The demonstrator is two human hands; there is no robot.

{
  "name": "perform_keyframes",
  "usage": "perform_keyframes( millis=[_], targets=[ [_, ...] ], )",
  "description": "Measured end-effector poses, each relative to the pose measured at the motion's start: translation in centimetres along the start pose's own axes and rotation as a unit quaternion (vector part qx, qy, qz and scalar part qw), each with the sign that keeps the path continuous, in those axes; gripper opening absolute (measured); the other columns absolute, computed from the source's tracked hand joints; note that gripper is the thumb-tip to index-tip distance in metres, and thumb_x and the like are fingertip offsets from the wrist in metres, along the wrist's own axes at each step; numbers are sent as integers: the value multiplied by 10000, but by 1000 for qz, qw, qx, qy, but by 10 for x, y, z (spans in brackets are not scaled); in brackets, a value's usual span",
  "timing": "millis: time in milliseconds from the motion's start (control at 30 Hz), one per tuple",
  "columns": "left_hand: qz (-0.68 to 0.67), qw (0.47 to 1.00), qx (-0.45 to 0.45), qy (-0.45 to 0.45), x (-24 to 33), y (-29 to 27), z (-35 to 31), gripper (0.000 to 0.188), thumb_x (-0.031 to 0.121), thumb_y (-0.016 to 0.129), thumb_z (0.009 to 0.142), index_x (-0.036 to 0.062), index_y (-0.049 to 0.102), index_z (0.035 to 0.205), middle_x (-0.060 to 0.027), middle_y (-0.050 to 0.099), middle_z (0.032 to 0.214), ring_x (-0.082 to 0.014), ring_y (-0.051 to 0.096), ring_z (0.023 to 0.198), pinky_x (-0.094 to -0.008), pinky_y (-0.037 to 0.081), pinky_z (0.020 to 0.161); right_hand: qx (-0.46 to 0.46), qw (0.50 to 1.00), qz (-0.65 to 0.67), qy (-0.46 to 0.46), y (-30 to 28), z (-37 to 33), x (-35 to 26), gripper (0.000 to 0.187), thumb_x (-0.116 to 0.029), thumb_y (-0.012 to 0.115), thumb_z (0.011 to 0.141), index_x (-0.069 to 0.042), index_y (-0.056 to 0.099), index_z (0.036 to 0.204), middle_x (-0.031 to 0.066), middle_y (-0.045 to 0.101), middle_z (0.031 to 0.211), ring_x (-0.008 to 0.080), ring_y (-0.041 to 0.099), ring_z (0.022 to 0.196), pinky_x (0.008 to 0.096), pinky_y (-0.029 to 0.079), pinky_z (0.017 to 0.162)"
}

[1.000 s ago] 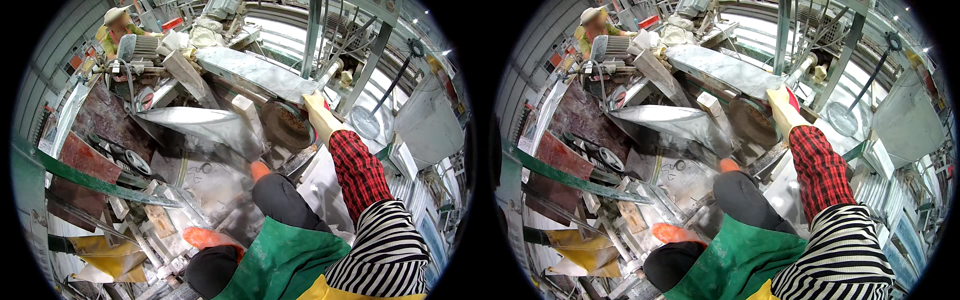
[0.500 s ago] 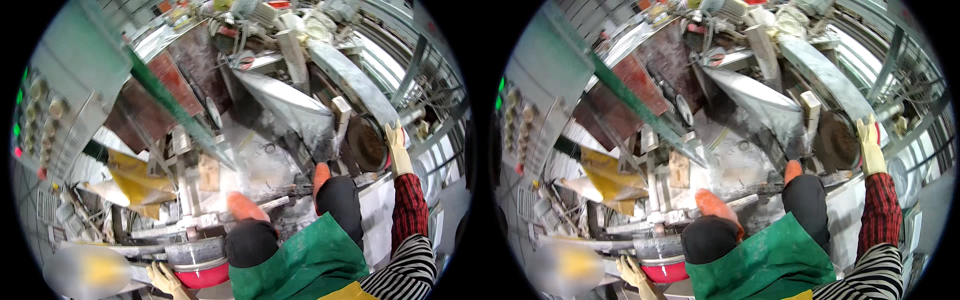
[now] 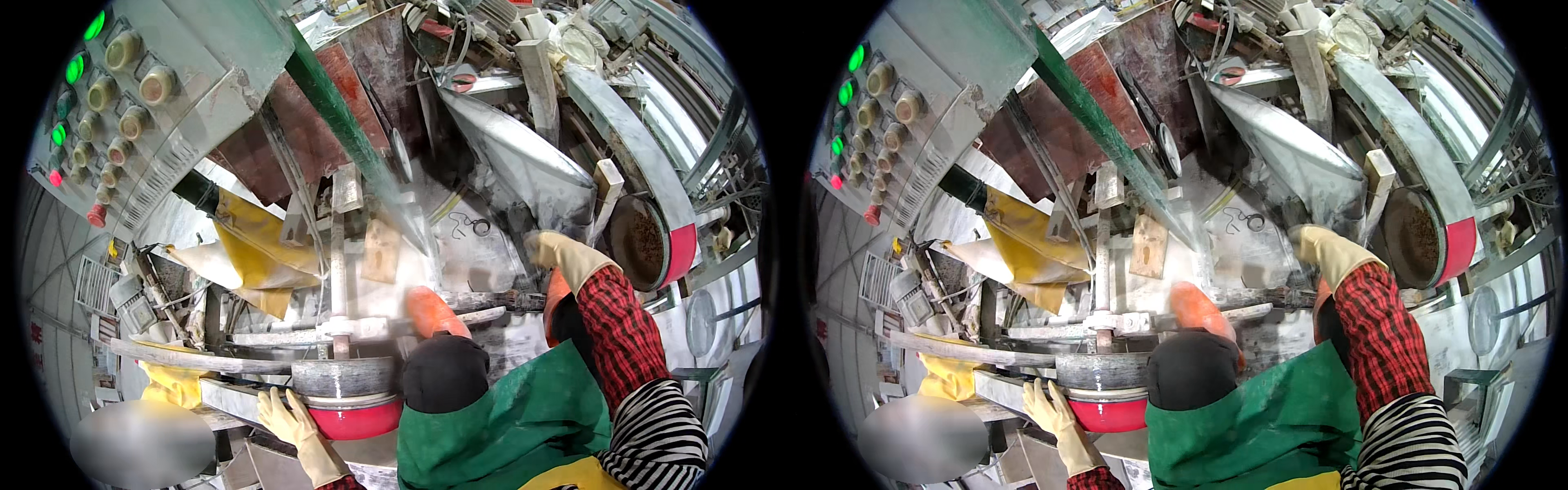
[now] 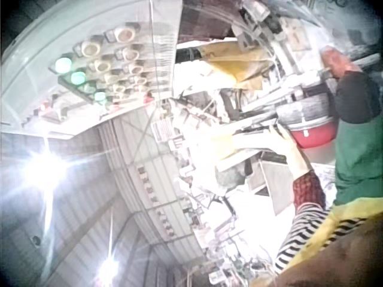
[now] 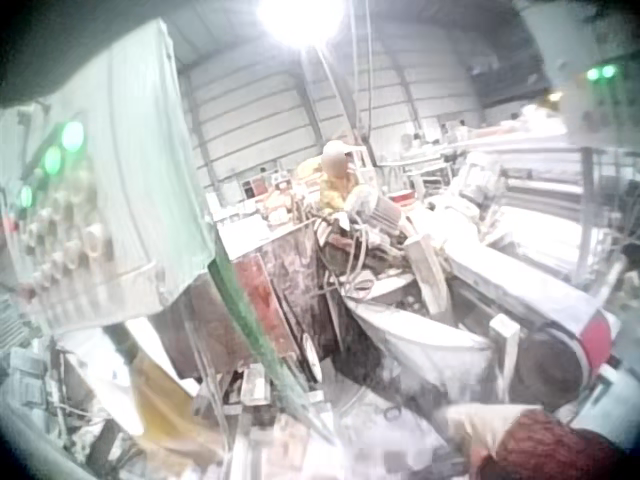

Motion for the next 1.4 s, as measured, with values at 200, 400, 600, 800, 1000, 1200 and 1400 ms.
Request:
perform_keyframes(
  millis=[200, 400, 600, 800, 1000, 1200, 1400],
  targets=[
    [-13, 1000, 10, -15, -3, -6, -12, 456, 363, 606, 982, 37, 642, 1299, -236, 505, 1482, -441, 437, 1369, -553, 283, 1157, 31, 964, 259, 43, 8, -6, -40, 451, -143, 636, 933, 4, 576, 1356, 161, 711, 1066, 221, 697, 796, 406, 573, 693],
    [-18, 1000, 17, 3, 4, -5, -11, 451, 346, 622, 975, 37, 644, 1302, -244, 531, 1455, -449, 460, 1347, -535, 318, 1141, -80, 957, 242, 138, 18, -14, 5, 455, -151, 625, 948, 16, 558, 1366, 163, 711, 859, 255, 694, 713, 398, 554, 582],
    [-22, 999, 30, -1, 4, -9, -17, 450, 339, 629, 972, 33, 644, 1301, -231, 530, 1462, -445, 461, 1350, -527, 313, 1143, -55, 972, 207, 92, 19, -18, -8, 481, -168, 625, 933, 31, 553, 1365, 127, 718, 768, 211, 671, 596, 366, 531, 519],
    [-38, 998, 43, 3, 9, -11, -19, 433, 316, 651, 960, 41, 651, 1294, -225, 534, 1462, -444, 463, 1350, -523, 316, 1139, -65, 979, 159, 106, 20, -17, -7, 520, -188, 615, 954, 43, 514, 1409, 181, 730, 826, 251, 728, 689, 379, 578, 598],
    [-34, 998, 57, 17, 16, -14, -23, 416, 300, 661, 950, 42, 660, 1276, -223, 552, 1440, -444, 479, 1324, -522, 332, 1118, -78, 977, 160, 121, 21, -15, -3, 537, -188, 622, 951, 52, 502, 1416, 178, 730, 845, 258, 726, 703, 378, 579, 614],
    [-36, 997, 64, 31, 24, -18, -26, 409, 282, 670, 937, 28, 664, 1256, -221, 562, 1425, -444, 483, 1313, -520, 345, 1099, -65, 977, 168, 113, 14, -22, -16, 542, -180, 621, 953, 65, 490, 1419, 176, 728, 849, 258, 716, 684, 382, 569, 604],
    [-26, 998, 53, 26, 27, -18, -28, 408, 281, 666, 936, 16, 664, 1246, -216, 563, 1426, -427, 485, 1320, -512, 343, 1092, -59, 980, 168, 92, 15, -19, -15, 544, -186, 620, 945, 41, 498, 1424, 161, 734, 844, 244, 707, 676, 373, 560, 594]
  ],
)
Point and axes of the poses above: each hand's wrist, its own z-axis towards the middle knuckle, its own y-axis out of the palm, x = y × z, the point moved 7 cm from there along z, towards the middle knuckle
